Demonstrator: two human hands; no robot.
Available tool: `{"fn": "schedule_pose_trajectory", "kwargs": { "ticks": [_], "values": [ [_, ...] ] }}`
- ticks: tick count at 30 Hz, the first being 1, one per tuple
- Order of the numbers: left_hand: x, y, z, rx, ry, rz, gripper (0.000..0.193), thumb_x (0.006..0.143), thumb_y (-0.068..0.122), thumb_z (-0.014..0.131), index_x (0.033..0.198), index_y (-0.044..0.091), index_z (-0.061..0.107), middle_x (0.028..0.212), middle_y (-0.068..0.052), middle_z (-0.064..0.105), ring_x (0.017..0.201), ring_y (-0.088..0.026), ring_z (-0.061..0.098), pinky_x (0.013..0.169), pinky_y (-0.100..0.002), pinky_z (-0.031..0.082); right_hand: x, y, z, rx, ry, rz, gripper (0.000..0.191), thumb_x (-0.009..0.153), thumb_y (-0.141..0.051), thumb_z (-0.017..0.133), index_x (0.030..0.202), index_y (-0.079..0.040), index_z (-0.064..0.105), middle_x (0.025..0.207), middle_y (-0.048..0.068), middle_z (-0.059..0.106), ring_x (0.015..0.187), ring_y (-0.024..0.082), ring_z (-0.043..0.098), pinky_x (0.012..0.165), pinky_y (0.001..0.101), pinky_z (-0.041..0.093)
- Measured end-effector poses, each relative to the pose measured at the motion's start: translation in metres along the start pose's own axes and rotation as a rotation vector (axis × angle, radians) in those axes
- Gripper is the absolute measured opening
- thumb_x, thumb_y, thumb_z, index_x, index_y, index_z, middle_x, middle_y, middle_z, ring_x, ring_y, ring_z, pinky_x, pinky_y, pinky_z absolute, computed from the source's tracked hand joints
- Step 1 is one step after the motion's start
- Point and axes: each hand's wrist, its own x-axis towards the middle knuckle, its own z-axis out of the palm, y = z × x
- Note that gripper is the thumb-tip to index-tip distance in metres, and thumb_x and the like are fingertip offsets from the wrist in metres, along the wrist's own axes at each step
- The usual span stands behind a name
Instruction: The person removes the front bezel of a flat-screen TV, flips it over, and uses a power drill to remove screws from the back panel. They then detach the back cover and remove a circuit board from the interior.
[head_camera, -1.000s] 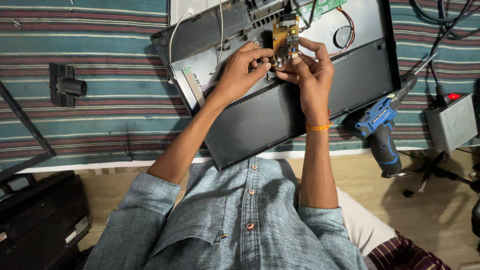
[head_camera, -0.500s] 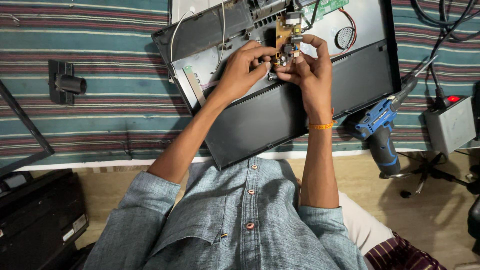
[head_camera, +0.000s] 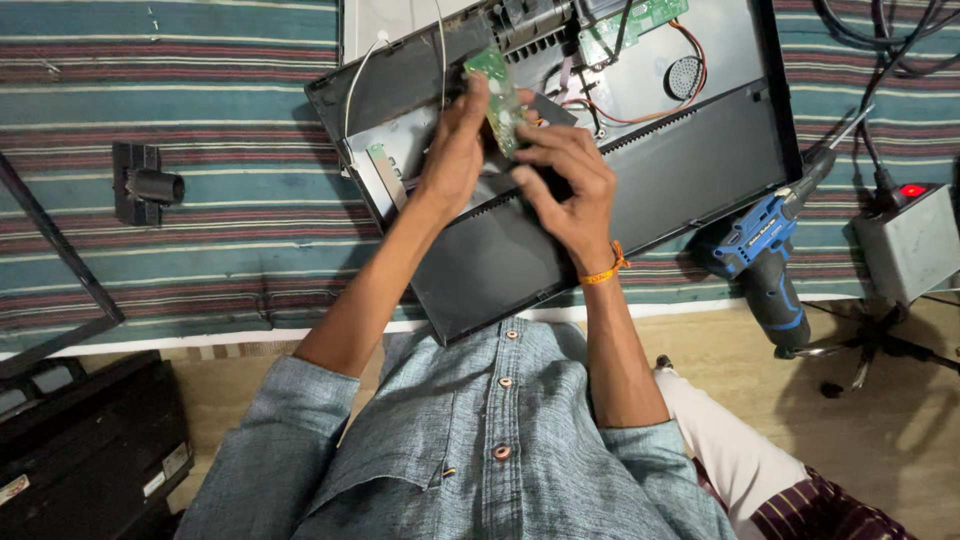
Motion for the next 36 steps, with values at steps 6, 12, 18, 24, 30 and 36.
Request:
{"fn": "schedule_pose_trajectory", "kwargs": {
  "ticks": [6, 12, 18, 24, 30, 36],
  "values": [
    [0.001, 0.012, -0.001, -0.286, 0.033, -0.144, 0.082, 0.100, 0.065, 0.046, 0.146, -0.003, 0.050, 0.124, -0.021, 0.069, 0.115, -0.028, 0.069, 0.107, -0.041, 0.053, -0.006, 0.013, 0.008, 0.299, 0.264, 0.499, 0.013, 0.107, -0.009, 0.065, 0.112, 0.001, 0.072, 0.098, 0.005, 0.076, 0.085, 0.009, 0.068, 0.078, 0.0250, 0.056],
    [0.000, 0.015, -0.001, -0.280, -0.013, -0.122, 0.083, 0.100, 0.066, 0.045, 0.147, -0.002, 0.050, 0.123, -0.019, 0.070, 0.114, -0.026, 0.070, 0.106, -0.041, 0.054, 0.000, 0.003, 0.004, 0.018, 0.065, 0.269, 0.033, 0.093, -0.014, 0.081, 0.120, 0.001, 0.070, 0.101, 0.009, 0.071, 0.085, 0.017, 0.066, 0.077, 0.0304, 0.055],
    [0.001, 0.013, -0.003, -0.254, -0.035, -0.126, 0.080, 0.102, 0.065, 0.046, 0.146, -0.001, 0.052, 0.122, -0.018, 0.070, 0.114, -0.022, 0.068, 0.104, -0.040, 0.055, 0.010, -0.005, 0.009, -0.021, -0.015, 0.209, 0.044, 0.085, -0.020, 0.092, 0.116, -0.001, 0.068, 0.107, 0.011, 0.067, 0.087, 0.024, 0.067, 0.077, 0.0343, 0.056],
    [0.004, 0.015, -0.005, -0.092, -0.081, -0.118, 0.080, 0.101, 0.065, 0.046, 0.142, -0.002, 0.054, 0.120, -0.016, 0.072, 0.116, -0.022, 0.070, 0.106, -0.038, 0.057, 0.008, 0.000, 0.013, -0.048, 0.058, 0.331, 0.017, 0.097, -0.014, 0.079, 0.101, 0.001, 0.072, 0.088, 0.009, 0.070, 0.075, 0.018, 0.067, 0.069, 0.0319, 0.052],
    [0.011, 0.017, -0.008, -0.128, -0.056, -0.167, 0.080, 0.103, 0.064, 0.046, 0.140, -0.006, 0.059, 0.129, -0.015, 0.067, 0.119, -0.021, 0.066, 0.106, -0.037, 0.055, 0.023, 0.009, 0.023, 0.063, 0.102, 0.510, 0.024, 0.102, -0.017, 0.073, 0.089, 0.002, 0.071, 0.065, 0.005, 0.065, 0.058, 0.009, 0.058, 0.055, 0.0267, 0.046],
    [0.013, 0.017, -0.009, -0.121, -0.053, -0.197, 0.080, 0.100, 0.065, 0.046, 0.139, -0.004, 0.059, 0.134, -0.015, 0.067, 0.120, -0.021, 0.067, 0.105, -0.038, 0.056, 0.026, 0.010, 0.022, 0.057, 0.082, 0.520, 0.028, 0.102, -0.021, 0.073, 0.086, 0.001, 0.070, 0.063, 0.003, 0.065, 0.056, 0.008, 0.061, 0.053, 0.0259, 0.047]
  ]
}}
